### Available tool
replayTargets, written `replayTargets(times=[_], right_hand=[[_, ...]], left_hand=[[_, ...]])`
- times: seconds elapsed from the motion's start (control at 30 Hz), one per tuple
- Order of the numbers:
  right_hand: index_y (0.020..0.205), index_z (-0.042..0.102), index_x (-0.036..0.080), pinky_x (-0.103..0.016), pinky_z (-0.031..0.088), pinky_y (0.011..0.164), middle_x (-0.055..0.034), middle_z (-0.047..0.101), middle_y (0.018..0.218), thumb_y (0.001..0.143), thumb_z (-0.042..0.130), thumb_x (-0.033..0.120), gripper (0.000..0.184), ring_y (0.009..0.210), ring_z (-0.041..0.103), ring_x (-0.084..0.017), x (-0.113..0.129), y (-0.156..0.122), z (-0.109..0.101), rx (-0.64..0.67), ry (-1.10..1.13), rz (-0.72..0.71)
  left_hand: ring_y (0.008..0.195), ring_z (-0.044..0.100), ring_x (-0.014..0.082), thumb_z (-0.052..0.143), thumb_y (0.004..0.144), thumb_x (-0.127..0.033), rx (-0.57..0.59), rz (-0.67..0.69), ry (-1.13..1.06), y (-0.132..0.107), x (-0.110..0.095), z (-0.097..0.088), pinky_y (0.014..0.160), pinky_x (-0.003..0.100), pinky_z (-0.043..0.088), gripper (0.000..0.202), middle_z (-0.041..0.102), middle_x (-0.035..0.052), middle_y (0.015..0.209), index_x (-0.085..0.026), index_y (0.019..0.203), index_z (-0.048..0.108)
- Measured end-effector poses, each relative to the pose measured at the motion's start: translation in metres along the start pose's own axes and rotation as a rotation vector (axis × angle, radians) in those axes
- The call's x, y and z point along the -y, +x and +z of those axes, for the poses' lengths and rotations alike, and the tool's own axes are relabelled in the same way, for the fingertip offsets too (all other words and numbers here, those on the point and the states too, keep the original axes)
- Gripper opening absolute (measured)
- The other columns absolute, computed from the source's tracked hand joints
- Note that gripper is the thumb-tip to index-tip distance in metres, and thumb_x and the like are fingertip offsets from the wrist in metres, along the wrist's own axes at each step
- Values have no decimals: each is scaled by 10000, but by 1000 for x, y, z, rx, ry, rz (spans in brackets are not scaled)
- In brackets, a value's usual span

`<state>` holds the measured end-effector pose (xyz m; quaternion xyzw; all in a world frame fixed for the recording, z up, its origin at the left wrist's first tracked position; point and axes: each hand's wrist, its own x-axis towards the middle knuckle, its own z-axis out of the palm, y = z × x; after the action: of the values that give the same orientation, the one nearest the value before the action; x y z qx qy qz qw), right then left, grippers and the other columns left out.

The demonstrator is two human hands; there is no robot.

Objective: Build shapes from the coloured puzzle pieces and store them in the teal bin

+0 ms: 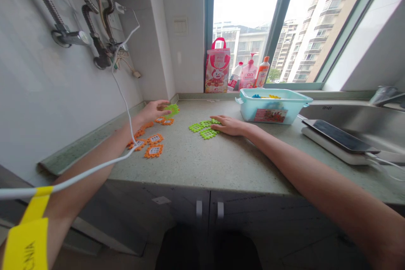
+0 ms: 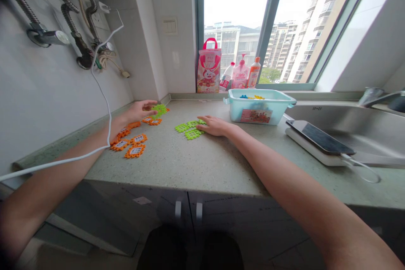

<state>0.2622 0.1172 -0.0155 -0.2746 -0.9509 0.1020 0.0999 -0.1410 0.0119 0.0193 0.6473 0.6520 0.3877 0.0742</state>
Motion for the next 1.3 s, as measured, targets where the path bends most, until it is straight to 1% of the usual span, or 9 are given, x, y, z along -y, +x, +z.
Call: replayTargets(times=[0.07, 0.13, 0.23, 0.37, 0.5, 0.67, 0.83, 1.07, 1.3], right_hand=[[1670, 381, 191, -466, 337, 1277, -196, 465, 1644, 1064, 413, 690, 786, 1521, 460, -324, 1, 0, 0, -2, 2, 3], [1670, 382, 193, -470, 333, 1279, -196, 461, 1647, 1063, 418, 689, 785, 1524, 455, -328, 1, 0, 0, -2, 7, 8], [1671, 381, 189, -481, 336, 1277, -204, 459, 1647, 1060, 410, 701, 798, 1519, 461, -340, 2, 0, 0, -2, 9, 5], [1665, 394, 200, -492, 337, 1275, -201, 463, 1646, 1054, 414, 719, 802, 1514, 466, -347, 1, 0, 2, -13, 17, -4], [1663, 397, 207, -491, 345, 1270, -198, 469, 1642, 1055, 417, 718, 794, 1513, 468, -345, 0, 2, 3, -20, 21, -10], [1659, 407, 234, -496, 366, 1256, -181, 486, 1633, 1060, 417, 709, 764, 1504, 482, -343, 2, 1, 2, -15, 12, -5], [1654, 415, 211, -478, 365, 1258, -188, 484, 1634, 1070, 441, 665, 741, 1498, 491, -340, 3, -1, 0, -23, 8, -12], [1653, 413, 186, -472, 357, 1261, -196, 481, 1634, 1074, 436, 656, 746, 1503, 482, -340, 0, -2, -1, -18, 6, -31], [1652, 415, 196, -447, 352, 1262, -188, 477, 1638, 1077, 419, 666, 742, 1502, 485, -328, 0, -2, -2, -4, -4, -22]], left_hand=[[1171, 716, 277, 708, 884, -539, -41, 25, 45, 2, -2, 6, 1031, 400, 554, 626, 768, 125, 1273, -172, 1390, 672], [1190, 709, 281, 585, 974, -458, -130, 12, 233, 3, 5, 4, 1077, 418, 528, 487, 771, 127, 1266, -171, 1351, 696], [1268, 672, 297, 507, 977, -289, -206, -39, 513, 1, 27, -12, 1141, 431, 484, 420, 731, 129, 1359, -173, 1322, 715], [1306, 648, 316, 489, 946, -208, -177, -144, 669, -4, 54, -31, 1150, 446, 480, 483, 690, 150, 1422, -147, 1389, 672], [1348, 613, 327, 549, 970, -339, -140, -177, 731, -7, 62, -31, 1165, 420, 458, 535, 658, 181, 1455, -104, 1446, 616], [1378, 561, 401, 573, 956, -661, -6, -207, 846, -2, 54, -20, 1112, 463, 479, 809, 574, 251, 1517, -110, 1547, 528], [1332, 589, 458, 508, 964, -743, 62, -210, 911, 19, 52, -16, 1041, 496, 504, 843, 622, 278, 1437, -146, 1559, 555], [1242, 668, 408, 436, 1031, -581, 118, -249, 950, 40, 62, -10, 982, 423, 522, 624, 702, 208, 1386, -187, 1439, 697], [1040, 723, 382, 557, 995, -311, 75, -237, 1052, 33, 53, -15, 895, 455, 529, 431, 776, 209, 1169, -138, 1348, 735]])
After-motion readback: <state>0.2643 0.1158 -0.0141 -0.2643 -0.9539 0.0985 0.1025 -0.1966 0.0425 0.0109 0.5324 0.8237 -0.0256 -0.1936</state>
